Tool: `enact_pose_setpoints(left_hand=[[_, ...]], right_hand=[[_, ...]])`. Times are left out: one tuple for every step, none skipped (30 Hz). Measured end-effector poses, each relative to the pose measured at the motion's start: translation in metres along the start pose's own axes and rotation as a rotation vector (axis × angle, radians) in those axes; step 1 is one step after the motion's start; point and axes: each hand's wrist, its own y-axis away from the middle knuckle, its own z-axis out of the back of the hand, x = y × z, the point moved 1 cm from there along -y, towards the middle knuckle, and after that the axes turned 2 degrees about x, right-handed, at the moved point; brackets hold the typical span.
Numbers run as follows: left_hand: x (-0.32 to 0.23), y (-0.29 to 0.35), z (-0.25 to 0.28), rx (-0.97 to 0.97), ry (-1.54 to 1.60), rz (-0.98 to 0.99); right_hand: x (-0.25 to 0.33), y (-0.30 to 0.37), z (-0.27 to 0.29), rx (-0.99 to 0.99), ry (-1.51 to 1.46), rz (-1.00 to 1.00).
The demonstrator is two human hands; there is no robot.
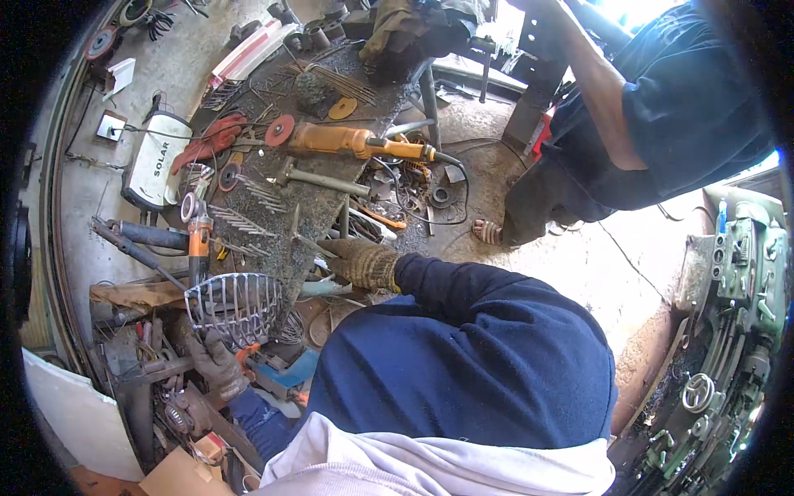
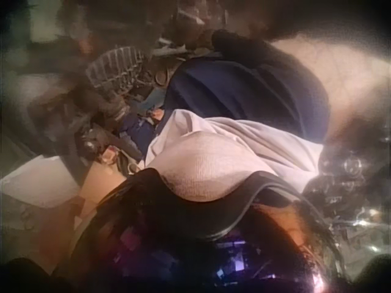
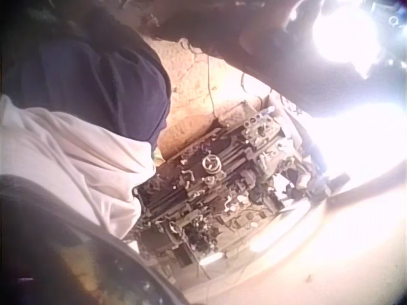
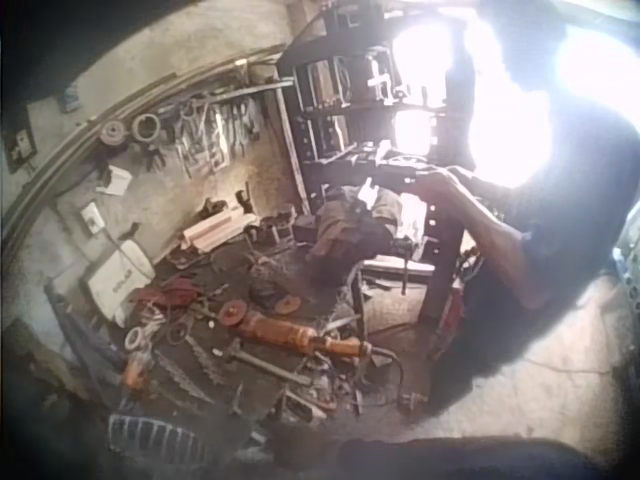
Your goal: The person holds a curved metal grate and uses a hammer to shape metal rods against it, then welds sections of the metal frame together using a welding tool while holding the parts in place by hand.
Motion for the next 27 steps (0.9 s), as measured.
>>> enact_pose_setpoints(left_hand=[[-0.005,0.003,-0.004,0.004,-0.001,0.076],[-0.011,0.007,0.001,0.000,-0.050,0.122],[-0.017,0.010,0.005,-0.003,-0.095,0.167],[-0.019,0.007,0.004,-0.009,-0.171,0.173],[-0.020,0.011,0.014,-0.015,-0.277,0.198],[-0.021,0.010,0.024,-0.056,-0.219,0.291],[-0.024,0.006,0.035,-0.098,-0.266,0.304],[-0.030,0.000,0.042,-0.122,-0.315,0.283],[-0.037,-0.002,0.054,-0.146,-0.367,0.272],[-0.046,-0.004,0.063,-0.133,-0.362,0.320],[-0.048,-0.013,0.059,-0.115,-0.307,0.368],[-0.053,-0.016,0.048,-0.144,0.138,0.635],[-0.059,-0.020,0.036,-0.285,0.548,0.908],[-0.047,-0.009,0.044,-0.265,0.637,0.996],[-0.033,0.002,0.038,-0.217,0.779,1.069],[-0.022,0.015,0.037,-0.194,0.859,1.089],[-0.021,0.024,0.037,-0.172,0.938,1.112],[-0.019,0.031,0.038,-0.146,1.016,1.132],[-0.019,0.037,0.034,-0.220,1.020,1.168],[-0.009,0.047,0.031,-0.229,1.030,1.178],[0.003,0.056,0.030,-0.239,1.029,1.186],[0.012,0.065,0.032,-0.248,1.026,1.193],[0.009,0.065,0.026,-0.311,1.066,1.187],[0.008,0.065,0.025,-0.312,1.064,1.173],[0.007,0.064,0.024,-0.312,1.062,1.159],[0.005,0.064,0.022,-0.319,1.059,1.146],[0.004,0.066,0.021,-0.326,1.055,1.134]], right_hand=[[-0.014,-0.005,0.000,-0.032,0.018,0.023],[-0.015,-0.006,-0.003,-0.061,0.113,0.005],[-0.017,-0.009,-0.004,-0.087,0.211,-0.012],[-0.019,-0.013,-0.003,-0.112,0.310,-0.028],[-0.025,-0.020,-0.008,-0.050,0.530,0.127],[-0.038,-0.027,-0.004,0.025,0.731,0.303],[-0.050,-0.034,-0.006,0.103,0.903,0.502],[-0.054,-0.036,-0.002,0.073,0.851,0.503],[-0.048,-0.038,-0.001,0.040,0.630,0.379],[-0.045,-0.037,-0.002,0.001,0.296,0.182],[-0.038,-0.035,0.001,-0.097,-0.004,-0.014],[-0.033,-0.034,-0.002,-0.140,-0.152,-0.103],[-0.027,-0.032,-0.001,-0.147,-0.216,-0.141],[-0.001,-0.023,-0.004,-0.072,-0.296,-0.185],[-0.009,-0.026,-0.005,-0.097,-0.323,-0.160],[-0.017,-0.029,-0.006,-0.124,-0.353,-0.133],[-0.015,-0.028,-0.007,-0.110,-0.335,-0.154],[-0.009,-0.027,-0.006,-0.097,-0.320,-0.175],[-0.007,-0.026,-0.006,-0.086,-0.305,-0.194],[-0.008,-0.027,-0.005,-0.081,-0.300,-0.192],[-0.010,-0.030,-0.004,-0.070,-0.304,-0.186],[-0.013,-0.031,-0.003,-0.058,-0.309,-0.180],[-0.017,-0.032,-0.001,-0.072,-0.340,-0.187],[-0.020,-0.032,0.001,-0.067,-0.321,-0.183],[-0.022,-0.033,0.003,-0.062,-0.303,-0.179],[-0.023,-0.034,0.005,-0.051,-0.283,-0.175],[-0.023,-0.035,0.006,-0.057,-0.278,-0.184]])
